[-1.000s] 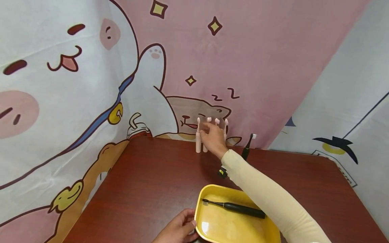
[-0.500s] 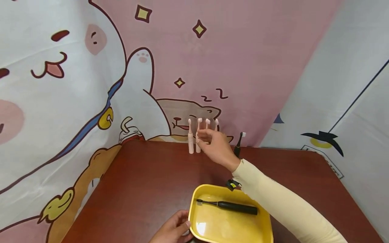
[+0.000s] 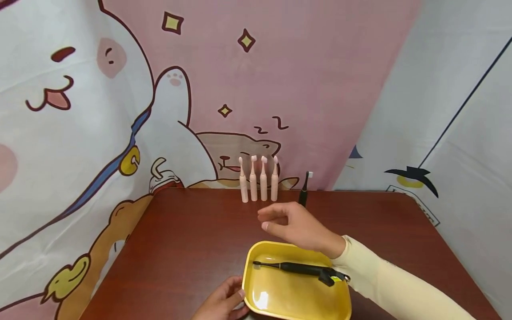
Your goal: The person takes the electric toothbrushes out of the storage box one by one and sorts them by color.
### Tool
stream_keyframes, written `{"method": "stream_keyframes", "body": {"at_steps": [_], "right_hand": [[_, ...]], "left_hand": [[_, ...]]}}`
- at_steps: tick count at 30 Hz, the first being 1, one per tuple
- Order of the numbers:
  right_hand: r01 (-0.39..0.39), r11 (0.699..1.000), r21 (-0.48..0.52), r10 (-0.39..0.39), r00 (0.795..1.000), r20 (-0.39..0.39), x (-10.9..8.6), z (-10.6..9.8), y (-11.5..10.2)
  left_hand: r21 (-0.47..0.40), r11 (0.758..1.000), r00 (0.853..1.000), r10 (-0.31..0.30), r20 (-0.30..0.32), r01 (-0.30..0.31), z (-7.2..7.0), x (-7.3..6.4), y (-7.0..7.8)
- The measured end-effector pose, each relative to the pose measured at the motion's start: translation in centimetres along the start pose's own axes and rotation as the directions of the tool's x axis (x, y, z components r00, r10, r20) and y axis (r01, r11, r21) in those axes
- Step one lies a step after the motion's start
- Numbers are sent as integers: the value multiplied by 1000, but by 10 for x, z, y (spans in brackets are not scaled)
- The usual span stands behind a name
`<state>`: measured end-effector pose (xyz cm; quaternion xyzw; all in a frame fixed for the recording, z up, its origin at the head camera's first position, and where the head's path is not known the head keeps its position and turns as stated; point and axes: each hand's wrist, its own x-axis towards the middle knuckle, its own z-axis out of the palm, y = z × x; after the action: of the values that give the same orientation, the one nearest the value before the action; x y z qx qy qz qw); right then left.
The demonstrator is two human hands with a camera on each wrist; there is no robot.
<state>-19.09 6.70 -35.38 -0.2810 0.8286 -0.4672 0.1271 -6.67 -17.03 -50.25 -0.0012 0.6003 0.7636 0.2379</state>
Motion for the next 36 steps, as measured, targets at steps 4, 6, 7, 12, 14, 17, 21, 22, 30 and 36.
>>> {"method": "stream_keyframes", "body": {"at_steps": [4, 6, 7, 12, 14, 17, 21, 22, 30, 36], "right_hand": [[-41, 997, 69, 35, 996, 76, -13, 3, 15], [-69, 993, 101, 58, 993, 102, -18, 5, 24], [-86, 990, 114, 73, 991, 110, -21, 6, 29], [-142, 978, 151, 119, 981, 152, -30, 10, 53], [-162, 974, 156, 134, 975, 176, -31, 9, 61], [-191, 971, 145, 159, 965, 207, -34, 8, 72], [-196, 975, 107, 169, 960, 222, -37, 9, 86], [-197, 975, 102, 171, 960, 223, -38, 10, 90], [-210, 968, 138, 176, 959, 222, -39, 13, 104], [-274, 947, 165, 222, 934, 281, -37, 14, 108]], "left_hand": [[-5, 1000, 1000, -2, 7, 2, -1, 0, -1], [-8, 1000, 1000, 1, 11, 0, -2, 0, -2], [-9, 1000, 1000, 1, 12, -1, -3, 0, -2], [-16, 1000, 1000, -2, 21, 2, -4, 0, -3], [-17, 1000, 1000, -3, 26, 3, -4, 0, -3], [-13, 1000, 1000, -3, 27, 4, -4, 0, -3], [-12, 1000, 1000, 0, 28, 0, -3, 1, -3], [-11, 1000, 1000, 4, 30, -3, -3, 1, -2], [0, 1000, 1000, 8, 27, -8, -2, 2, 2], [33, 999, 1000, 1, 23, -1, -2, 3, 1]]}}
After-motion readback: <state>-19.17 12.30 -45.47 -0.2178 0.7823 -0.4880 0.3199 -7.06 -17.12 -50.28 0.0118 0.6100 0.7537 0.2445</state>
